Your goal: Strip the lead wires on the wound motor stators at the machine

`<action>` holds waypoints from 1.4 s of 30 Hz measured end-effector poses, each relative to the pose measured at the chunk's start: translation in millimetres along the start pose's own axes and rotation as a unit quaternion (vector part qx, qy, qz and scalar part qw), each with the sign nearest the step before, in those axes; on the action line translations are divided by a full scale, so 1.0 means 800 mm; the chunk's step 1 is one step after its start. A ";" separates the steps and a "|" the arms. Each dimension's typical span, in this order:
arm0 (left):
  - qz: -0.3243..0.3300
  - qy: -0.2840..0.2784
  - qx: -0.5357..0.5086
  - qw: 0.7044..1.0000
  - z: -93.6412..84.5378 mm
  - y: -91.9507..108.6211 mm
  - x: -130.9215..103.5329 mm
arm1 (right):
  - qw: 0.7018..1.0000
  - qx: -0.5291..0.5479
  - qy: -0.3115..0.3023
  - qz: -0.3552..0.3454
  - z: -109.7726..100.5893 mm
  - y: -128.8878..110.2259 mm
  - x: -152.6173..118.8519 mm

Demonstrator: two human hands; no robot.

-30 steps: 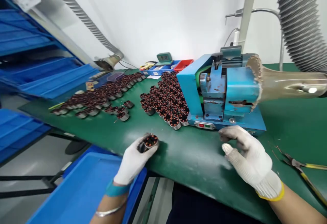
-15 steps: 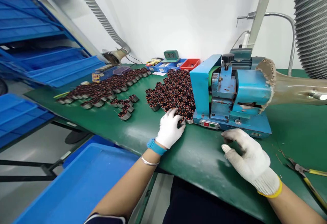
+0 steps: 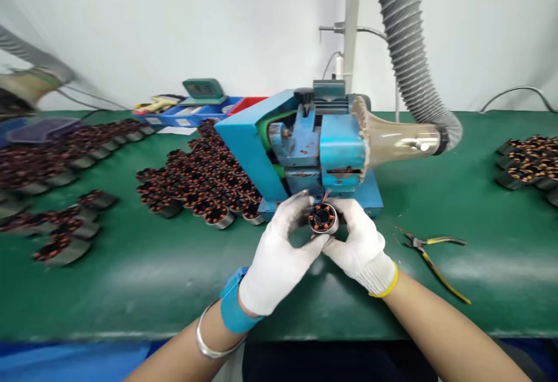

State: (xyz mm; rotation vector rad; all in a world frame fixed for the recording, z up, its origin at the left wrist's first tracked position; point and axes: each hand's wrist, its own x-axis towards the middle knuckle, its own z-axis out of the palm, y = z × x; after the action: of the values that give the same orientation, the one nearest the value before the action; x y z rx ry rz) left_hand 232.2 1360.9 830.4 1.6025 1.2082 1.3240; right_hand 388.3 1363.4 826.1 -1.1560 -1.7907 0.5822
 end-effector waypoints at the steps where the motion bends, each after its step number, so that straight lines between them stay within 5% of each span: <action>1: -0.044 0.008 -0.047 0.998 0.010 0.002 0.008 | 1.000 0.007 0.028 -0.007 -0.004 0.004 0.004; 4: -0.105 -0.021 -0.118 0.987 0.031 0.010 0.030 | 0.998 0.024 0.059 0.003 -0.014 0.015 0.017; 16: -0.063 -0.002 -0.083 0.995 0.049 0.033 0.061 | 0.980 0.147 0.100 0.089 -0.014 0.017 0.032; 25: -0.057 0.000 -0.098 0.994 0.052 0.030 0.051 | 0.989 0.088 0.105 0.062 -0.011 0.021 0.024; 34: 0.022 0.033 -0.069 0.997 0.035 0.001 0.035 | 0.992 -0.085 -0.014 -0.090 -0.059 0.002 0.027; 36: 0.039 0.040 -0.032 0.998 0.032 0.000 0.038 | 0.993 -0.090 -0.037 -0.061 -0.069 -0.001 0.030; 39: 0.058 0.071 0.047 0.995 0.031 -0.001 0.041 | 0.989 -0.097 -0.074 0.085 -0.073 -0.010 0.031; 42: 0.020 0.090 0.062 0.994 0.037 0.000 0.040 | 0.974 0.007 -0.103 0.202 -0.059 -0.019 0.026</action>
State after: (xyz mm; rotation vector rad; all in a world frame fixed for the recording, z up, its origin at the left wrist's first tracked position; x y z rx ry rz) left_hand 261.8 1392.3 833.7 1.6296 1.3977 1.4703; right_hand 418.9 1371.5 869.1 -1.5093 -1.7240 0.9821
